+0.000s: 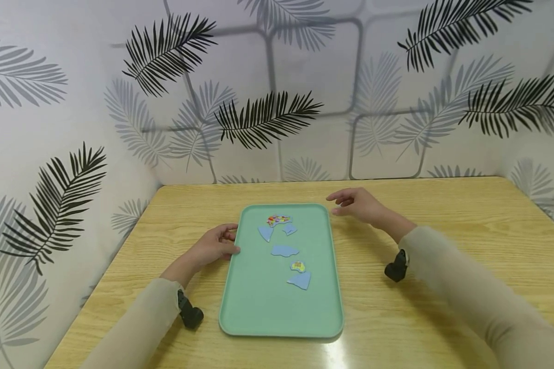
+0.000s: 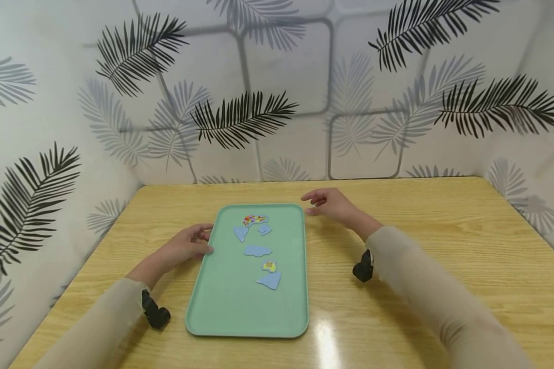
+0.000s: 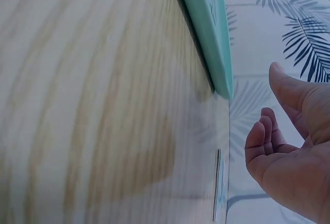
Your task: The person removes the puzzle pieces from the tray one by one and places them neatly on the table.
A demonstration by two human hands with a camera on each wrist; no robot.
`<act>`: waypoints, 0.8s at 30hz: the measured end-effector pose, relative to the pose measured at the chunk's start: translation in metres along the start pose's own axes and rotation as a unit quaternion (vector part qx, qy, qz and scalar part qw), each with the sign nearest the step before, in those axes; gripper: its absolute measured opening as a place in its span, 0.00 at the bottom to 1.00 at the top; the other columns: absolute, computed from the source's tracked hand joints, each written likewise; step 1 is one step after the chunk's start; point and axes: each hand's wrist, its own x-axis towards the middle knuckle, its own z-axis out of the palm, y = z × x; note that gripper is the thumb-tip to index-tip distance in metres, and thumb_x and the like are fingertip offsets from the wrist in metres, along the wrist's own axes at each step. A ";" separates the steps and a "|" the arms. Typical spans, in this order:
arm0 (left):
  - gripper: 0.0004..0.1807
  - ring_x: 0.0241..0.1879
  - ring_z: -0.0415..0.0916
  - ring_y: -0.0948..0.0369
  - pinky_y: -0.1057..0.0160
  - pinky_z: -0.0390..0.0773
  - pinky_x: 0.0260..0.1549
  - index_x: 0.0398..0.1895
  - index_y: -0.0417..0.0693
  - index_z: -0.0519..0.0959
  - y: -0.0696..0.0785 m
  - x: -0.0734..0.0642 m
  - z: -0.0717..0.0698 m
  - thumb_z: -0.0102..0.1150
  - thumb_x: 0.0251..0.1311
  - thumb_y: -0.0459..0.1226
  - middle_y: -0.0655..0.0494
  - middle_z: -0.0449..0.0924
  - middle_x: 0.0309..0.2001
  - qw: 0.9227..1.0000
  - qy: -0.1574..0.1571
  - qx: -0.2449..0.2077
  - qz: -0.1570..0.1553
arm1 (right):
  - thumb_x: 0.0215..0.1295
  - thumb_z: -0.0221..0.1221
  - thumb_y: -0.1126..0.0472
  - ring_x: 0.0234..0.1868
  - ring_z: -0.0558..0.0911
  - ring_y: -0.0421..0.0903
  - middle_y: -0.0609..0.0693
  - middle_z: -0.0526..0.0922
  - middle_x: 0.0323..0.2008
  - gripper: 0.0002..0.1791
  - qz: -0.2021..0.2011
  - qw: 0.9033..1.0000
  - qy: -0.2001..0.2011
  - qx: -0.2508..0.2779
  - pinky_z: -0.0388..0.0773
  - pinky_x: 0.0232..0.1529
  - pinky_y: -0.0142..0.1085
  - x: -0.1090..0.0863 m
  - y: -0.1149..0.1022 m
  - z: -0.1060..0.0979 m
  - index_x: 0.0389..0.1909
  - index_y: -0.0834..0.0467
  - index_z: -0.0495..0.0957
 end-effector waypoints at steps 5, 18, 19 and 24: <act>0.36 0.43 0.74 0.56 0.57 0.80 0.41 0.72 0.36 0.58 -0.002 0.001 0.000 0.59 0.61 0.27 0.42 0.70 0.50 1.000 0.000 0.004 0.001 | 0.63 0.64 0.66 0.46 0.71 0.52 0.64 0.73 0.52 0.22 -0.011 1.000 -0.016 0.022 0.73 0.44 0.36 -0.001 -0.008 0.012 0.58 0.66 0.76; 0.36 0.43 0.73 0.56 0.58 0.80 0.41 0.72 0.36 0.58 -0.004 0.002 -0.002 0.59 0.61 0.27 0.42 0.69 0.50 1.000 -0.001 0.002 0.002 | 0.61 0.66 0.66 0.44 0.73 0.50 0.63 0.75 0.48 0.22 -0.021 0.998 -0.051 0.036 0.73 0.42 0.35 0.010 -0.021 0.043 0.57 0.65 0.78; 0.36 0.42 0.73 0.56 0.58 0.80 0.41 0.72 0.36 0.58 -0.004 0.002 -0.002 0.59 0.61 0.27 0.42 0.69 0.50 1.000 0.000 0.002 0.002 | 0.61 0.66 0.66 0.44 0.73 0.50 0.63 0.75 0.48 0.22 -0.020 0.998 -0.055 0.036 0.73 0.43 0.36 0.011 -0.023 0.045 0.56 0.65 0.78; 0.36 0.42 0.73 0.56 0.58 0.80 0.41 0.72 0.36 0.58 -0.003 0.002 -0.002 0.59 0.61 0.27 0.42 0.69 0.50 1.000 -0.001 0.000 0.002 | 0.60 0.66 0.67 0.48 0.75 0.51 0.62 0.77 0.49 0.22 -0.019 0.997 -0.074 0.032 0.74 0.46 0.37 0.012 -0.030 0.055 0.56 0.65 0.78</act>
